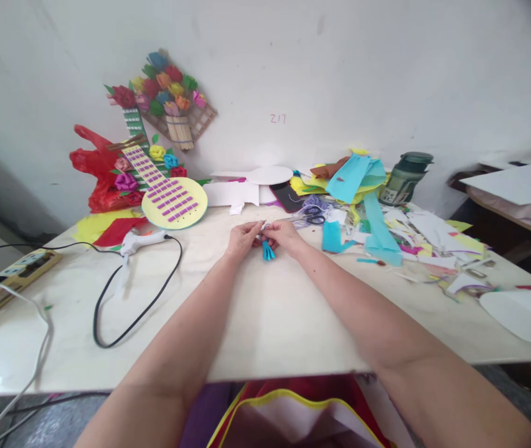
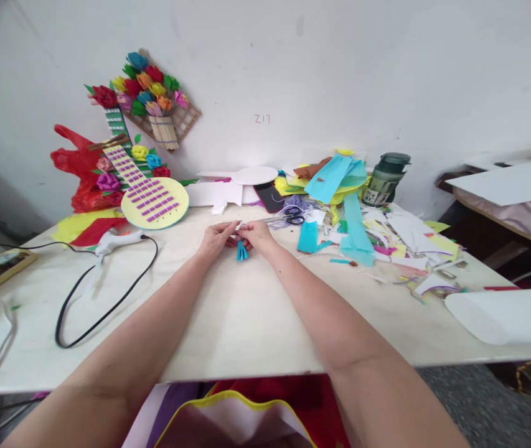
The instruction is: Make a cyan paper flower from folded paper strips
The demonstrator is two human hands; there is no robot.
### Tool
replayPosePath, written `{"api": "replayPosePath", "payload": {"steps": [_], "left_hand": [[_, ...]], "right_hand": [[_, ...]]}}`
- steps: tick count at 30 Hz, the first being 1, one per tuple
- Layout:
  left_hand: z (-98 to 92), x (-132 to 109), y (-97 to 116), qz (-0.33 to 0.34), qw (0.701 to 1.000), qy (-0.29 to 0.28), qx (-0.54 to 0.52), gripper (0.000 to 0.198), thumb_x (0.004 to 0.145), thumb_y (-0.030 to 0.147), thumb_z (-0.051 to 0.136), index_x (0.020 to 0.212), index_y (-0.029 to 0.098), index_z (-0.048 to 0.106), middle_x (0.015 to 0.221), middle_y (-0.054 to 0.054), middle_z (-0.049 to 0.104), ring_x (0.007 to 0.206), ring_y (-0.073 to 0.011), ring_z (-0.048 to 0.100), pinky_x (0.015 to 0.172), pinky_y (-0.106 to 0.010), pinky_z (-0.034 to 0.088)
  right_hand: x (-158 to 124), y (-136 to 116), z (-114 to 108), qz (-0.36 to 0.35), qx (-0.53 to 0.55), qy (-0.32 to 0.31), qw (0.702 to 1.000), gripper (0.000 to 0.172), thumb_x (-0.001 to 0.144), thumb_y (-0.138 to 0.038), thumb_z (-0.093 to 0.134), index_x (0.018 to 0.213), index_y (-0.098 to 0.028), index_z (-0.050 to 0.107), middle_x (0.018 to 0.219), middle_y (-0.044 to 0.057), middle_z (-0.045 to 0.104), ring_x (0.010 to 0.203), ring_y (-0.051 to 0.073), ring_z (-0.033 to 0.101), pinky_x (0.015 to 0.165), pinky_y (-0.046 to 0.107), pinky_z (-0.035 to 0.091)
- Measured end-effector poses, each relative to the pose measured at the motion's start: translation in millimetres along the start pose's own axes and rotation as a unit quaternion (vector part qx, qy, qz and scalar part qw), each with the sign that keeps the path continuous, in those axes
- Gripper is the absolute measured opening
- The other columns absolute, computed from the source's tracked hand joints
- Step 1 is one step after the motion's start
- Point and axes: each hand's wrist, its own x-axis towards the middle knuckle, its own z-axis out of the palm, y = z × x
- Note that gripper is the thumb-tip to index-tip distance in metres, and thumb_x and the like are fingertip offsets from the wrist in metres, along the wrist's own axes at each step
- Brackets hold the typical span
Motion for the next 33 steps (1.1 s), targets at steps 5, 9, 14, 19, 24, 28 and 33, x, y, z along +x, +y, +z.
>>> {"api": "replayPosePath", "payload": {"steps": [5, 9, 14, 19, 24, 28, 33], "left_hand": [[-1.0, 2.4, -2.4, 0.064, 0.997, 0.017, 0.041, 0.039, 0.068, 0.049, 0.061, 0.083, 0.013, 0.069, 0.088, -0.006, 0.061, 0.049, -0.0062, 0.051, 0.047, -0.021, 0.043], [-2.6, 1.0, 1.5, 0.078, 0.996, 0.024, 0.037, 0.036, 0.071, 0.047, 0.059, 0.082, 0.014, 0.069, 0.102, -0.008, 0.059, 0.05, -0.004, 0.05, 0.048, -0.019, 0.043], [-3.7, -0.4, 5.2, 0.068, 0.997, 0.028, 0.012, 0.037, 0.07, 0.046, 0.06, 0.083, 0.013, 0.069, 0.099, -0.008, 0.061, 0.049, -0.0058, 0.051, 0.047, -0.022, 0.044], [-3.6, 0.8, 4.4, 0.022, 0.999, 0.039, -0.022, 0.042, 0.069, 0.048, 0.06, 0.088, 0.011, 0.067, 0.089, -0.007, 0.064, 0.048, -0.0079, 0.053, 0.047, -0.022, 0.044], [-3.3, 2.5, 3.9, 0.015, 0.999, 0.05, -0.007, 0.043, 0.069, 0.049, 0.06, 0.088, 0.011, 0.067, 0.069, -0.004, 0.064, 0.048, -0.0093, 0.053, 0.048, -0.022, 0.043], [-4.0, 2.4, 3.6, 0.051, 0.998, 0.038, 0.013, 0.041, 0.07, 0.048, 0.059, 0.088, 0.013, 0.068, 0.074, -0.004, 0.064, 0.047, -0.008, 0.051, 0.048, -0.022, 0.042], [-5.2, 4.1, 0.4, 0.061, 0.997, 0.026, 0.038, 0.041, 0.07, 0.05, 0.058, 0.084, 0.012, 0.069, 0.076, -0.005, 0.064, 0.045, -0.0076, 0.049, 0.046, -0.022, 0.04]], "right_hand": [[1.6, 3.3, 2.3, -0.008, -0.011, 0.006, 1.0, 0.011, 0.07, -0.013, 0.058, 0.058, -0.013, 0.056, 0.04, -0.005, 0.051, 0.033, 0.005, 0.044, 0.035, 0.015, 0.039], [-0.2, 2.5, 3.4, 0.005, -0.001, 0.0, 1.0, 0.01, 0.068, -0.017, 0.06, 0.059, -0.014, 0.056, 0.036, -0.006, 0.047, 0.032, 0.005, 0.043, 0.035, 0.015, 0.038], [-1.3, 0.9, 2.3, 0.023, 0.026, -0.002, 0.999, 0.005, 0.068, -0.016, 0.059, 0.064, -0.014, 0.057, 0.037, -0.006, 0.049, 0.033, 0.005, 0.044, 0.037, 0.016, 0.04], [-1.7, -0.3, 1.5, 0.032, 0.054, 0.002, 0.998, 0.006, 0.069, -0.015, 0.059, 0.064, -0.014, 0.055, 0.043, -0.005, 0.052, 0.033, 0.005, 0.042, 0.035, 0.016, 0.038], [-4.9, -3.2, 3.9, 0.032, 0.019, 0.002, 0.999, 0.011, 0.069, -0.014, 0.058, 0.058, -0.014, 0.054, 0.038, -0.006, 0.048, 0.033, 0.006, 0.042, 0.036, 0.017, 0.037], [-7.3, -6.3, 4.3, 0.016, -0.037, -0.022, 0.999, 0.01, 0.068, -0.014, 0.057, 0.058, -0.013, 0.058, 0.034, -0.006, 0.045, 0.033, 0.006, 0.042, 0.039, 0.018, 0.039], [-8.0, -8.6, 2.8, -0.016, -0.085, -0.057, 0.995, 0.008, 0.065, -0.009, 0.056, 0.06, -0.013, 0.061, 0.037, -0.006, 0.048, 0.037, 0.008, 0.046, 0.043, 0.019, 0.042]]}}
